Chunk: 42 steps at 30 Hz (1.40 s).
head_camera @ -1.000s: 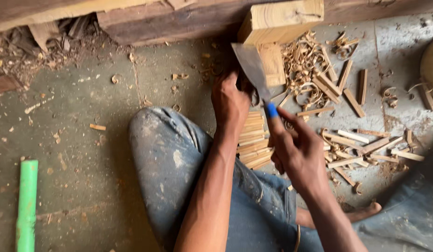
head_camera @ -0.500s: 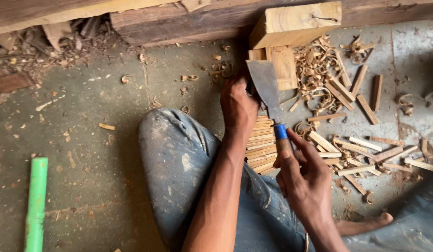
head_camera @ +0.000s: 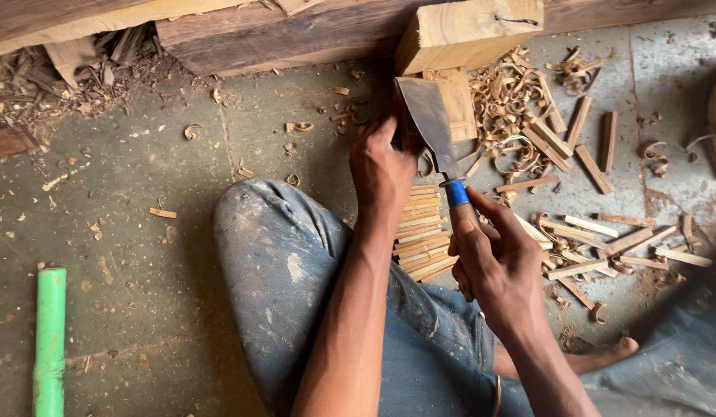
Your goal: The person sits on the floor and uses a hand scraper to shave thin strips from a wooden block. They gather the strips into a small pile while handling the wood by hand.
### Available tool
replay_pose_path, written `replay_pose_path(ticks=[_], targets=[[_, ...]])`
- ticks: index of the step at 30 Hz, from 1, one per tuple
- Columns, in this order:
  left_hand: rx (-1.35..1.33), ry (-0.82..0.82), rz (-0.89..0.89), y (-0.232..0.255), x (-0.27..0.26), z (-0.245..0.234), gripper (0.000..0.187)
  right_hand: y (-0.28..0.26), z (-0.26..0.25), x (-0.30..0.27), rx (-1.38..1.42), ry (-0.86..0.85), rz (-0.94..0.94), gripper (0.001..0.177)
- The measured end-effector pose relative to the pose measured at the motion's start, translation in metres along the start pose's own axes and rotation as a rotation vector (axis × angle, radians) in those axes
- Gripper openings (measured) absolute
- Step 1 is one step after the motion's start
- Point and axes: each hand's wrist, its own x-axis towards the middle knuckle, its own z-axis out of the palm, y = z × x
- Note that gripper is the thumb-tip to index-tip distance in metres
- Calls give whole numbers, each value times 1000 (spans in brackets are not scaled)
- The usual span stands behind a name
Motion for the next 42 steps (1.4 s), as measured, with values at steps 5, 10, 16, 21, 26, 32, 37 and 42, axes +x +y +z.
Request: replay_pose_path(ticks=[5, 10, 16, 21, 26, 32, 37, 42], targets=[[21, 40, 44, 0, 5, 0, 51, -10, 1, -9, -69, 18, 38, 58], [-84, -8, -64, 8, -3, -4, 55, -9, -5, 6, -34, 12, 19, 55], [-10, -17, 9, 9, 0, -9, 36, -1, -12, -6, -8, -28, -13, 55], [-41, 13, 53, 5, 1, -4, 54, 18, -15, 19, -1, -49, -44, 53], [-98, -6, 26, 9, 0, -12, 64, 36, -27, 37, 303, -170, -89, 49], [-90, 122, 182, 22, -6, -14, 63, 69, -29, 22, 816, -301, -88, 48], [-25, 202, 379, 24, -12, -8, 31, 92, -62, 6, 974, -171, -58, 56], [-45, 202, 492, 20, -7, 5, 18, 104, -89, -13, 897, -176, -125, 57]])
